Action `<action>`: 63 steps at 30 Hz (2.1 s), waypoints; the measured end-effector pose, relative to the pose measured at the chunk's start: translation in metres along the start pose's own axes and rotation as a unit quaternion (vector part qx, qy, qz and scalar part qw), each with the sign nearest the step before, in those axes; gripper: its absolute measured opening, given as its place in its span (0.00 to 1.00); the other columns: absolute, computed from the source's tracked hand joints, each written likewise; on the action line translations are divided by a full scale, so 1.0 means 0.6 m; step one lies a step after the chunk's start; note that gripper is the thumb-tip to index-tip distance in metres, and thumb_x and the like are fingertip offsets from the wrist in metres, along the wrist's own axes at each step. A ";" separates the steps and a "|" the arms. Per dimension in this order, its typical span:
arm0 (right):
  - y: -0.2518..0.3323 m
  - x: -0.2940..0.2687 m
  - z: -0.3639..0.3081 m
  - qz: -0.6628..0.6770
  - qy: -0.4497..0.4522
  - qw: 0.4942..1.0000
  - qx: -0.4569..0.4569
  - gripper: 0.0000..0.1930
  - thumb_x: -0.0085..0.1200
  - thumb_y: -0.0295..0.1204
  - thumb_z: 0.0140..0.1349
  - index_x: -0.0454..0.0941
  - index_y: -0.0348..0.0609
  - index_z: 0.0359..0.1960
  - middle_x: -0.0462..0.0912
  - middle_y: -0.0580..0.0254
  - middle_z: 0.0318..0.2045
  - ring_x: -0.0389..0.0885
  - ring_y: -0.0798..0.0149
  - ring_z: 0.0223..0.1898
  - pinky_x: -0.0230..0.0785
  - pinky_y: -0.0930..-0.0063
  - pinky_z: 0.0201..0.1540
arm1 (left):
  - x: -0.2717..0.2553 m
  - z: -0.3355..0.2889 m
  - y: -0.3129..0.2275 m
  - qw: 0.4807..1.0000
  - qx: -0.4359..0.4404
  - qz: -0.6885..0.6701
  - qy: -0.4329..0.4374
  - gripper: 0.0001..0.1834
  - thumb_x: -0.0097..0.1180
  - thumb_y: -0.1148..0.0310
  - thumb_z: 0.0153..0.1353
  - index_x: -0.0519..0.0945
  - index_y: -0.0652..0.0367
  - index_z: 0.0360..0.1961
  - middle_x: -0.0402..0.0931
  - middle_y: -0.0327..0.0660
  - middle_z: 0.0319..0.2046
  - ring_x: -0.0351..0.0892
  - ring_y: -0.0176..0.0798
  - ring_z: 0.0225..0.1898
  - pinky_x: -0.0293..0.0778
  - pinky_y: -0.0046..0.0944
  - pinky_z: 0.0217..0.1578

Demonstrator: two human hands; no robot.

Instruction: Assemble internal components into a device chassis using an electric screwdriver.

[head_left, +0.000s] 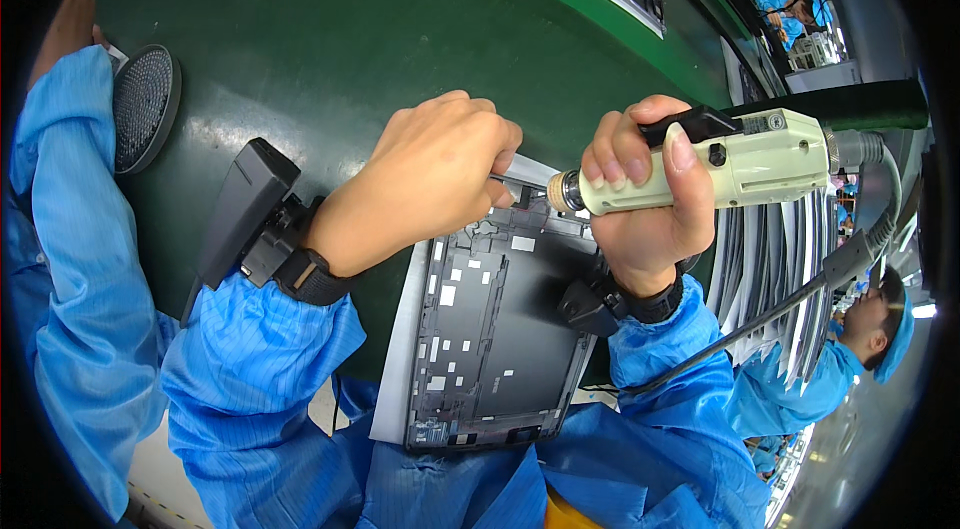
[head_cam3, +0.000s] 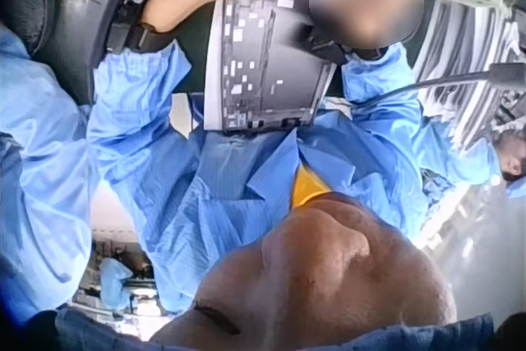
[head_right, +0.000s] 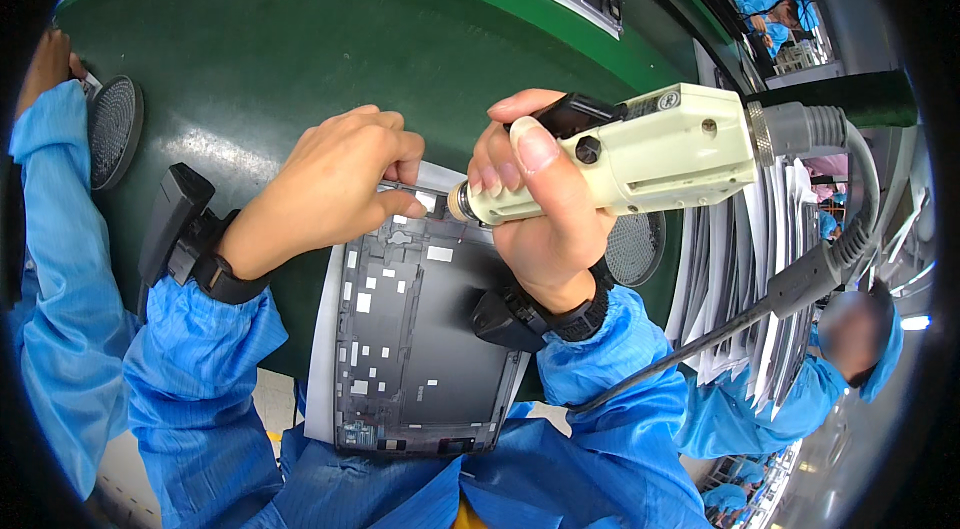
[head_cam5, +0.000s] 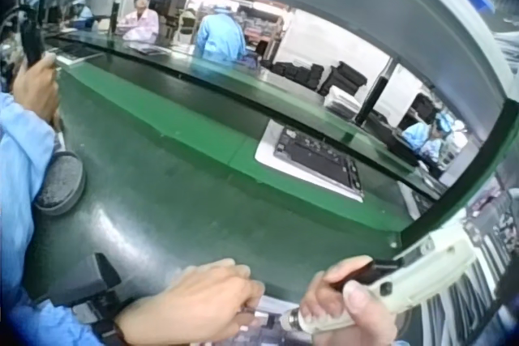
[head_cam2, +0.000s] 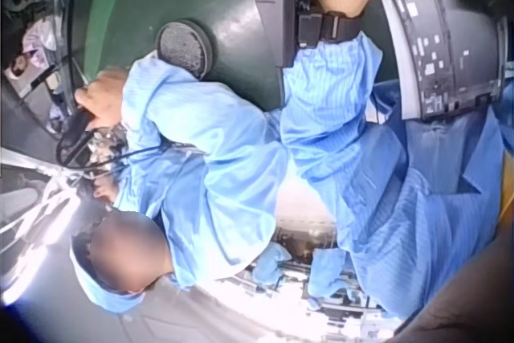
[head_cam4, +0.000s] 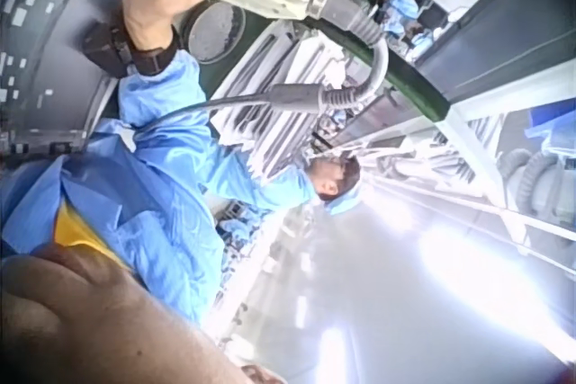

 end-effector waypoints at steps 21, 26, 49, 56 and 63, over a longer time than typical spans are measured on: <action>-0.020 0.004 -0.010 -0.065 0.010 0.998 -0.023 0.09 0.53 0.26 0.53 0.71 0.34 0.34 0.72 0.63 0.20 0.69 0.73 0.20 0.63 0.81 0.24 | 0.005 0.006 0.006 0.999 -0.021 0.035 0.037 0.13 0.66 0.67 0.40 0.74 0.60 0.23 0.73 0.41 0.26 0.73 0.46 0.34 0.68 0.43 0.33; 0.050 -0.057 -0.014 -0.005 -0.036 0.997 -0.071 0.21 0.47 0.33 0.58 0.68 0.29 0.49 0.63 0.70 0.17 0.62 0.74 0.20 0.57 0.79 0.23 | 0.004 0.010 0.004 0.998 -0.019 0.035 0.043 0.16 0.68 0.62 0.38 0.74 0.60 0.20 0.73 0.41 0.23 0.73 0.46 0.32 0.68 0.44 0.31; 0.140 -0.267 -0.092 -0.123 -0.284 0.944 -0.118 0.13 0.53 0.31 0.53 0.74 0.29 0.32 0.66 0.66 0.13 0.66 0.72 0.17 0.59 0.78 0.20 | 0.028 0.026 -0.042 0.990 -0.077 0.116 0.004 0.21 0.71 0.68 0.36 0.67 0.62 0.15 0.61 0.40 0.16 0.60 0.40 0.22 0.58 0.38 0.23; 0.135 -0.268 -0.086 -0.126 -0.282 0.943 -0.121 0.13 0.53 0.30 0.53 0.74 0.29 0.32 0.67 0.65 0.13 0.66 0.71 0.17 0.60 0.78 0.20 | 0.027 0.028 -0.043 0.989 -0.084 0.123 0.010 0.20 0.71 0.69 0.36 0.67 0.62 0.16 0.61 0.40 0.16 0.60 0.39 0.22 0.58 0.38 0.23; 0.131 -0.266 -0.086 -0.134 -0.283 0.941 -0.126 0.12 0.53 0.31 0.52 0.73 0.30 0.30 0.66 0.65 0.14 0.66 0.71 0.16 0.60 0.78 0.20 | 0.018 0.024 -0.033 0.990 -0.084 0.110 0.007 0.19 0.71 0.70 0.35 0.69 0.63 0.17 0.63 0.39 0.17 0.61 0.39 0.23 0.59 0.36 0.24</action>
Point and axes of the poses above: each hand's wrist, its own z-axis towards the middle knuckle, its own x-axis out of the palm, y = z × x, the point moved 7 cm from there along z, towards the middle knuckle
